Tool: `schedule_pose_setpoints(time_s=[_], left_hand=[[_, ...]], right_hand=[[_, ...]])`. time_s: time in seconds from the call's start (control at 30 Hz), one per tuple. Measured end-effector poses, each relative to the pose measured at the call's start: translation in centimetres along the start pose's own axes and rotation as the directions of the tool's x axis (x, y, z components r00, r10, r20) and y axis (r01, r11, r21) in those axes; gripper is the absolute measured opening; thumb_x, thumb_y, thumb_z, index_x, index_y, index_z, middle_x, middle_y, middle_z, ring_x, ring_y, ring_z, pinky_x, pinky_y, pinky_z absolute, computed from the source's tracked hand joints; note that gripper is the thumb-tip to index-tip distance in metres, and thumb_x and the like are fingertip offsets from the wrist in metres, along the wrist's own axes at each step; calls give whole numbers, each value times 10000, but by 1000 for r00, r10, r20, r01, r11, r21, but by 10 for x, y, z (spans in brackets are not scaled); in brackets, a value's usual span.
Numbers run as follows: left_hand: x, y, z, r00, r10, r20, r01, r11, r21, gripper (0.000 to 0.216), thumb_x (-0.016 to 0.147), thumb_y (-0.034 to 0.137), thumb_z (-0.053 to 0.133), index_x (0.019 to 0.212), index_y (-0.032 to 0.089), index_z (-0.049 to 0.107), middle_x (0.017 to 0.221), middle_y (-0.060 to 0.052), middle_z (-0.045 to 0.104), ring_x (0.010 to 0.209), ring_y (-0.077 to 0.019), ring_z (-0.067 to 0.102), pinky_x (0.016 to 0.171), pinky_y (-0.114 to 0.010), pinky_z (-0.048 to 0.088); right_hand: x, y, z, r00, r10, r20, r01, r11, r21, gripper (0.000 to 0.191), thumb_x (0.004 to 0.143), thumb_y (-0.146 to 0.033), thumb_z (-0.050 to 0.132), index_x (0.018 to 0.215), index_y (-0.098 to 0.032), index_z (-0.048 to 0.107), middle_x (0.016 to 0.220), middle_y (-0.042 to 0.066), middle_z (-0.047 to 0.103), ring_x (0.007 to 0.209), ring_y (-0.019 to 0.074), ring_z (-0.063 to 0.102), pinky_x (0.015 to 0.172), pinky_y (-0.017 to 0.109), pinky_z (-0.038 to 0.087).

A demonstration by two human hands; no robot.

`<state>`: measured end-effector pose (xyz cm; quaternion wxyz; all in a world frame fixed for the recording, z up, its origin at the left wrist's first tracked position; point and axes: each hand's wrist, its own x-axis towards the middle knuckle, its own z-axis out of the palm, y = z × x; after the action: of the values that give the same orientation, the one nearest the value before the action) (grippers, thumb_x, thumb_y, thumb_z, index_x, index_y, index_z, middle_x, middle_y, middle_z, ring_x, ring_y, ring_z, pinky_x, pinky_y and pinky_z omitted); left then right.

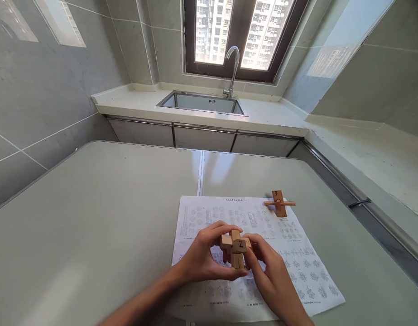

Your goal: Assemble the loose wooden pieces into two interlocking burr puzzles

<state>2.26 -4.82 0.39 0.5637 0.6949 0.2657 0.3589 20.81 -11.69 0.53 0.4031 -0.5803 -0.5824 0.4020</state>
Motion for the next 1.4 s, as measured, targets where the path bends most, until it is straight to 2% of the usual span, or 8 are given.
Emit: schedule_pose_setpoints(time_s=[0.17, 0.3, 0.57, 0.67, 0.8, 1.0, 1.23, 1.4], left_hand=[[0, 2, -2, 997, 72, 21, -73, 996, 42, 676, 623, 175, 893, 1259, 269, 684, 1132, -65, 642, 936, -212, 631, 842, -340, 564], [0, 6, -3, 987, 151, 59, -154, 987, 50, 706, 612, 117, 823, 1283, 267, 659, 1137, -62, 658, 920, -212, 621, 875, -357, 537], [-2, 7, -5, 991, 87, 104, -90, 996, 23, 765, 745, 189, 833, 1455, 285, 564, 1270, -85, 673, 1128, -271, 650, 1041, -430, 514], [-2, -2, -4, 1000, 4, 13, -5, 998, 55, 773, 847, 265, 794, 1545, 293, 466, 1377, -109, 640, 1113, -252, 654, 957, -396, 552], [-2, -10, -2, 982, -112, -152, 127, 987, 95, 696, 932, 343, 717, 1558, 290, 418, 1546, -141, 521, 1066, -227, 671, 867, -369, 575], [2, -7, -2, 938, -207, -278, 257, 953, 159, 435, 975, 384, 652, 1375, 236, 567, 1249, -101, 697, 1021, -233, 691, 872, -390, 576], [2, -13, -2, 945, -169, -280, 222, 960, 168, 271, 986, 357, 614, 1224, 228, 610, 1225, -87, 671, 973, -201, 686, 784, -339, 565], [2, -14, -4, 944, -174, -279, 227, 959, 171, 230, 993, 363, 593, 1179, 228, 607, 1201, -74, 654, 947, -187, 672, 794, -330, 565]], right_hand=[[-3, -2, 3, 990, 87, 111, -104, 982, 157, 476, 1038, -627, 441, 885, -216, 625, 661, -25, 504, 579, 154, 444, 564, 260, 436], [-9, -2, 8, 981, 192, 0, -186, 950, 251, 544, 947, -729, 532, 763, -223, 609, 646, -5, 504, 578, 168, 472, 509, 261, 440], [-6, 10, 17, 960, 276, 53, -267, 841, 471, 519, 925, -694, 590, 734, -211, 604, 595, -20, 434, 525, 161, 444, 494, 284, 403], [6, 13, 15, 929, 329, 171, -357, 670, 651, 467, 947, -627, 623, 763, -199, 581, 616, -63, 332, 496, 102, 278, 455, 241, 307], [25, 17, -1, 880, 402, 252, -383, 288, 878, 385, 876, -386, 819, 752, -199, 507, 626, -89, 346, 474, 52, 261, 444, 176, 335], [53, 34, -35, 842, 407, 354, -331, -127, 935, 233, 931, -154, 703, 924, -209, 477, 656, -100, 365, 431, 57, 402, 390, 174, 371], [78, 46, -50, 822, 389, 417, -304, -320, 897, 198, 1007, -132, 533, 927, -252, 398, 656, -80, 412, 430, 90, 436, 387, 190, 393], [88, 49, -47, 862, 371, 344, -240, -299, 924, 225, 1005, -157, 545, 885, -257, 383, 629, -86, 404, 428, 87, 445, 393, 192, 407]])
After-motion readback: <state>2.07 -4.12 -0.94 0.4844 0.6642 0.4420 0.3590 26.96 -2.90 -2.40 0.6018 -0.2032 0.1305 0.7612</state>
